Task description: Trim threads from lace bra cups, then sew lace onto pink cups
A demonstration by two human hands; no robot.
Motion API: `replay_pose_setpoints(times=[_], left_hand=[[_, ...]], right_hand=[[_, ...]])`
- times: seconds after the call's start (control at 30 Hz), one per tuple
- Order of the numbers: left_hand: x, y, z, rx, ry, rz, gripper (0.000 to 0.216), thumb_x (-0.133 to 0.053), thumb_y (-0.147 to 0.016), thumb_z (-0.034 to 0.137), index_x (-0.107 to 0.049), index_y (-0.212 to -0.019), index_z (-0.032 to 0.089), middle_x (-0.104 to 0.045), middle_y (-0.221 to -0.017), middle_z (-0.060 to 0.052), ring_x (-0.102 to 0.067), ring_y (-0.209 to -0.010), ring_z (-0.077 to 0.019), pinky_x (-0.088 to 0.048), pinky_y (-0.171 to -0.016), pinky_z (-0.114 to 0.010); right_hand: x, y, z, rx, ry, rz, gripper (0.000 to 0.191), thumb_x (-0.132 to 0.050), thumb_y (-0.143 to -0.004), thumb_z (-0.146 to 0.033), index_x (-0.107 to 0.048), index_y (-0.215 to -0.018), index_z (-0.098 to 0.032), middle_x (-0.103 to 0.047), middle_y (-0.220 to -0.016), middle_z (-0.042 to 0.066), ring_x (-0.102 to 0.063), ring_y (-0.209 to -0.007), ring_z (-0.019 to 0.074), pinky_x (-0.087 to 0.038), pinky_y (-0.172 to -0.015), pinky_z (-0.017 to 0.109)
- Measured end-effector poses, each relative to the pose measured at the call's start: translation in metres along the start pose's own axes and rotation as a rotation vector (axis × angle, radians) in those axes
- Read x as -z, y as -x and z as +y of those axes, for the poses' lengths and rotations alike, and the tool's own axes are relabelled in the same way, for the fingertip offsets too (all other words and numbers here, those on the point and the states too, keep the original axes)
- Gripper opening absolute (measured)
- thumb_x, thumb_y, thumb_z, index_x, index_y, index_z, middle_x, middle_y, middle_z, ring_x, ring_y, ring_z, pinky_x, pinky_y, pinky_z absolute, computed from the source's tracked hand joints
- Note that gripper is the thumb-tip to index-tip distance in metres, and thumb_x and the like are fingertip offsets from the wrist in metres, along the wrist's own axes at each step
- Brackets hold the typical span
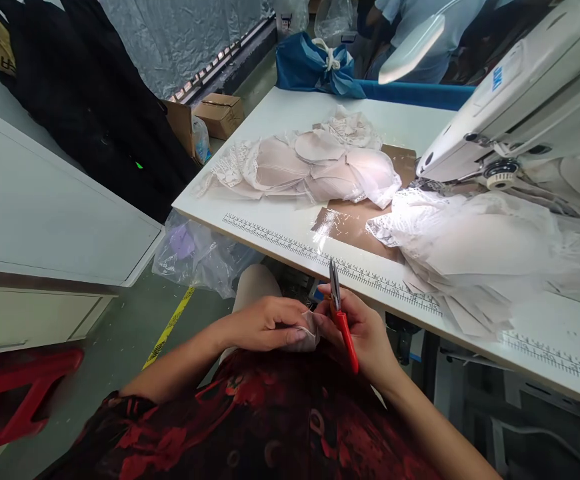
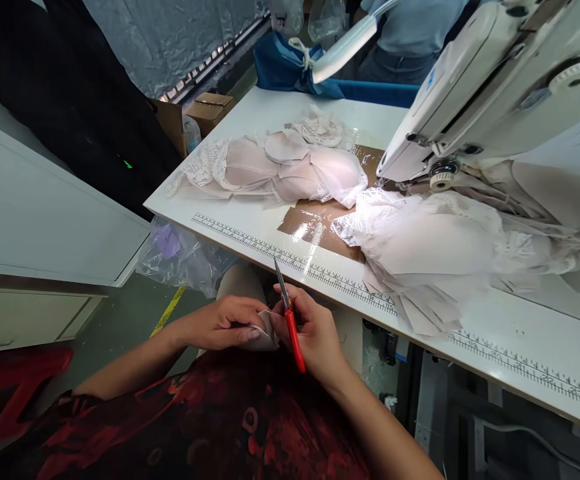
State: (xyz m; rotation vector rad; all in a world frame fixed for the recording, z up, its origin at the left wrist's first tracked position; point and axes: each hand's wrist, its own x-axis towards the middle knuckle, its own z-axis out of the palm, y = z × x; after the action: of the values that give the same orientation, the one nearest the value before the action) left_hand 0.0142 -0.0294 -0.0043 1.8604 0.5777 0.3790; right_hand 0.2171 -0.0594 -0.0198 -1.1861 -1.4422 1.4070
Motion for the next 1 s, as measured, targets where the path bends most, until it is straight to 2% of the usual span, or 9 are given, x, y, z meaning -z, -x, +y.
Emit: replay_pose_setpoints(times=[0.1,0.2,0.3,0.43,0.53,0.73,0.9,1.0], left_hand=[[-0.012,-0.003,-0.010,-0.018,0.031,0.071,0.030,-0.042,-0.094,0.033,-0.065,-0.093,0.013,-0.063,-0.087,-0.009,-0.059,-0.080,-0.0158,-0.045,-0.075,-0.024],[-0.016,-0.004,-0.017,-0.049,0.043,0.157,0.030,-0.043,-0.094,0.031,-0.065,-0.095,0.012,-0.064,-0.091,-0.011,-0.061,-0.084,-0.0169,-0.047,-0.078,-0.025],[-0.011,0.000,-0.021,-0.079,0.049,0.192,0.027,-0.045,-0.094,0.028,-0.066,-0.096,0.011,-0.066,-0.091,-0.012,-0.063,-0.087,-0.0174,-0.048,-0.080,-0.026],[-0.002,0.004,-0.023,-0.115,0.035,0.227,0.024,-0.048,-0.093,0.024,-0.067,-0.098,0.010,-0.068,-0.093,-0.013,-0.064,-0.089,-0.0176,-0.049,-0.082,-0.026],[-0.001,0.004,-0.024,-0.143,0.029,0.221,0.023,-0.049,-0.092,0.023,-0.067,-0.099,0.010,-0.069,-0.095,-0.014,-0.065,-0.090,-0.0177,-0.050,-0.081,-0.026],[-0.005,0.002,-0.025,-0.146,0.016,0.121,0.023,-0.050,-0.091,0.021,-0.068,-0.102,0.011,-0.069,-0.091,-0.011,-0.065,-0.085,-0.0156,-0.050,-0.077,-0.023],[-0.006,0.004,-0.025,-0.157,0.008,0.134,0.023,-0.052,-0.090,0.018,-0.068,-0.104,0.011,-0.070,-0.093,-0.012,-0.066,-0.086,-0.0154,-0.049,-0.078,-0.022],[-0.005,0.003,-0.026,-0.173,-0.005,0.139,0.022,-0.053,-0.090,0.017,-0.069,-0.103,0.010,-0.071,-0.093,-0.012,-0.066,-0.086,-0.0147,-0.049,-0.078,-0.020]], right_hand=[[0.002,0.000,0.002,0.000,0.017,0.006,0.037,-0.063,-0.083,-0.036,-0.054,-0.117,-0.023,-0.061,-0.077,0.000,-0.056,-0.062,0.0148,-0.049,-0.056,0.027],[0.018,0.006,0.005,0.032,0.152,0.004,0.039,-0.064,-0.083,-0.033,-0.055,-0.120,-0.024,-0.062,-0.079,0.000,-0.057,-0.068,0.0161,-0.049,-0.064,0.028],[0.040,0.018,0.009,0.016,0.285,-0.121,0.040,-0.066,-0.081,-0.033,-0.058,-0.119,-0.024,-0.065,-0.088,0.002,-0.061,-0.079,0.0192,-0.049,-0.073,0.028],[0.056,0.033,0.014,-0.137,0.313,-0.327,0.032,-0.065,-0.081,-0.039,-0.066,-0.108,-0.021,-0.069,-0.092,0.002,-0.062,-0.081,0.0216,-0.049,-0.071,0.026],[0.052,0.035,0.014,-0.196,0.313,-0.395,0.031,-0.064,-0.081,-0.043,-0.068,-0.100,-0.019,-0.069,-0.088,0.002,-0.062,-0.078,0.0215,-0.048,-0.067,0.025],[0.039,0.022,0.009,-0.161,0.332,-0.432,0.031,-0.065,-0.081,-0.045,-0.065,-0.100,-0.021,-0.068,-0.089,0.002,-0.063,-0.082,0.0220,-0.047,-0.071,0.025],[0.034,0.011,0.005,-0.120,0.404,-0.449,0.041,-0.070,-0.077,-0.045,-0.061,-0.109,-0.022,-0.068,-0.097,0.004,-0.062,-0.086,0.0230,-0.046,-0.075,0.027],[0.032,0.007,0.003,-0.093,0.414,-0.459,0.037,-0.069,-0.077,-0.047,-0.062,-0.103,-0.022,-0.067,-0.093,0.004,-0.061,-0.083,0.0216,-0.046,-0.073,0.027]])
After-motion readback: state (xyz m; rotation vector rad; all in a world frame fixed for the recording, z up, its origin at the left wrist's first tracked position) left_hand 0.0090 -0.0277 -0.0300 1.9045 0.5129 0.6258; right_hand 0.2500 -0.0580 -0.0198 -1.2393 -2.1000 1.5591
